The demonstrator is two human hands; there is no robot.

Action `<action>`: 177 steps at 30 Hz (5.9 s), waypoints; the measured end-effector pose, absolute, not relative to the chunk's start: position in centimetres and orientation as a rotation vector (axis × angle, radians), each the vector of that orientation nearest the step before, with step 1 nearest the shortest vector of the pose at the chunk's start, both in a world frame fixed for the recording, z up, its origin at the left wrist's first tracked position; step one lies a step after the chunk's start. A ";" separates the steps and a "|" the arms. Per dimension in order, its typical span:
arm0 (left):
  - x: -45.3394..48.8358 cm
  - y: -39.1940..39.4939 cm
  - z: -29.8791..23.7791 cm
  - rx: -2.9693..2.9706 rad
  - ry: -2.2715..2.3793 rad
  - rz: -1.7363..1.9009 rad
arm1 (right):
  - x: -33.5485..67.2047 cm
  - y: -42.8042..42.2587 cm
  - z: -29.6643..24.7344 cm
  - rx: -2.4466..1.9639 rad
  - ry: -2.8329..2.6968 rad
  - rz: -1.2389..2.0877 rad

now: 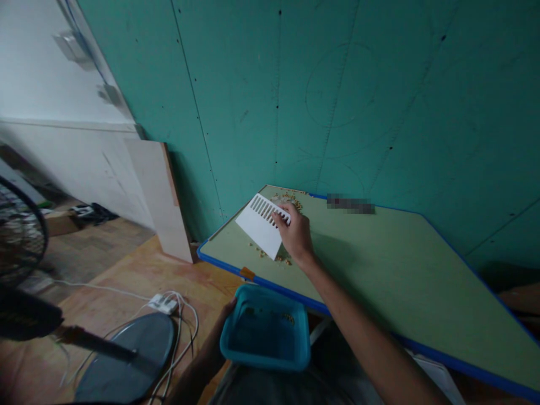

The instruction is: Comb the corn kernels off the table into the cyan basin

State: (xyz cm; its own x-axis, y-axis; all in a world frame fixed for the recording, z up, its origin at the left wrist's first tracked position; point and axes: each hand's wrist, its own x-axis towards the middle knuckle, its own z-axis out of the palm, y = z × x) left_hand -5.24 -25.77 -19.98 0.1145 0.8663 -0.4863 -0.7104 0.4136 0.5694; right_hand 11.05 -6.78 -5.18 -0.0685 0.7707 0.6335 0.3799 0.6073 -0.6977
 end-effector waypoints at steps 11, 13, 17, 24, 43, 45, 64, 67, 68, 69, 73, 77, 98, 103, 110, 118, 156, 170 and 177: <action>-7.2 -25.3 -21.2 0.186 0.937 1.243 | 10.8 -6.7 -5.5 -0.947 -1.728 0.454; -7.7 -25.6 -20.9 0.180 0.969 1.291 | 10.8 -6.7 -5.6 -0.953 -1.733 0.457; -8.3 -26.1 -19.5 0.179 1.026 1.458 | 10.7 -6.6 -5.8 -0.939 -1.744 0.492; -7.7 -25.7 -16.5 0.162 0.991 1.330 | 10.7 -6.7 -5.7 -0.898 -1.753 0.591; -7.9 -26.2 -15.3 0.235 0.976 1.414 | 10.3 -6.9 -6.1 -0.824 -1.812 0.798; -7.9 -26.2 -14.8 0.206 0.995 1.355 | 10.2 -7.0 -6.0 -0.809 -1.816 0.819; -7.5 -26.7 -11.2 0.227 0.926 1.391 | 9.8 -8.0 -5.7 -0.730 -1.891 0.889; -7.8 -26.5 -11.6 0.221 0.955 1.377 | 9.9 -8.2 -5.5 -0.716 -1.902 0.908; -7.9 -26.5 -11.8 0.216 0.964 1.370 | 9.9 -8.3 -5.4 -0.712 -1.908 0.918; -8.0 -26.5 -12.0 0.213 0.968 1.367 | 9.9 -8.4 -5.3 -0.708 -1.912 0.928; -7.9 -26.9 -12.4 0.203 0.992 1.478 | 9.9 -8.5 -5.3 -0.702 -1.907 0.953; -7.6 -26.9 -12.1 0.180 1.017 1.477 | 9.8 -8.3 -5.3 -0.714 -1.848 0.935; -5.6 -26.3 -13.3 0.180 0.873 1.194 | 19.6 -3.8 -1.9 -0.875 -1.498 0.607; -5.5 -26.5 -12.9 0.175 0.890 1.157 | 19.2 -4.5 -3.7 -0.923 -1.441 0.638; -5.2 -26.9 -12.0 0.134 0.929 1.200 | 18.4 -5.4 -5.0 -0.925 -1.596 0.764; -4.8 -26.7 -12.5 0.125 0.964 1.175 | 18.4 -5.4 -5.5 -0.932 -1.592 0.811; -4.8 -26.6 -12.6 0.142 0.936 1.161 | 18.5 -5.2 -5.8 -0.977 -1.574 0.709; -5.3 -27.0 -13.1 0.139 0.992 1.296 | 18.1 -5.8 -6.0 -0.991 -1.611 0.777; -5.1 -26.8 -13.0 0.146 0.966 1.250 | 18.0 -5.7 -6.2 -0.995 -1.626 0.772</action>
State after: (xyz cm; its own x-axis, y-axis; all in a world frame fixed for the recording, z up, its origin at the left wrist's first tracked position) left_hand -5.07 -26.79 -12.98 -0.0068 0.8445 -0.5355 -0.7310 0.3612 0.5789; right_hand 17.95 -5.75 -6.16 -0.1239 0.8928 0.4332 0.2293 0.4505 -0.8628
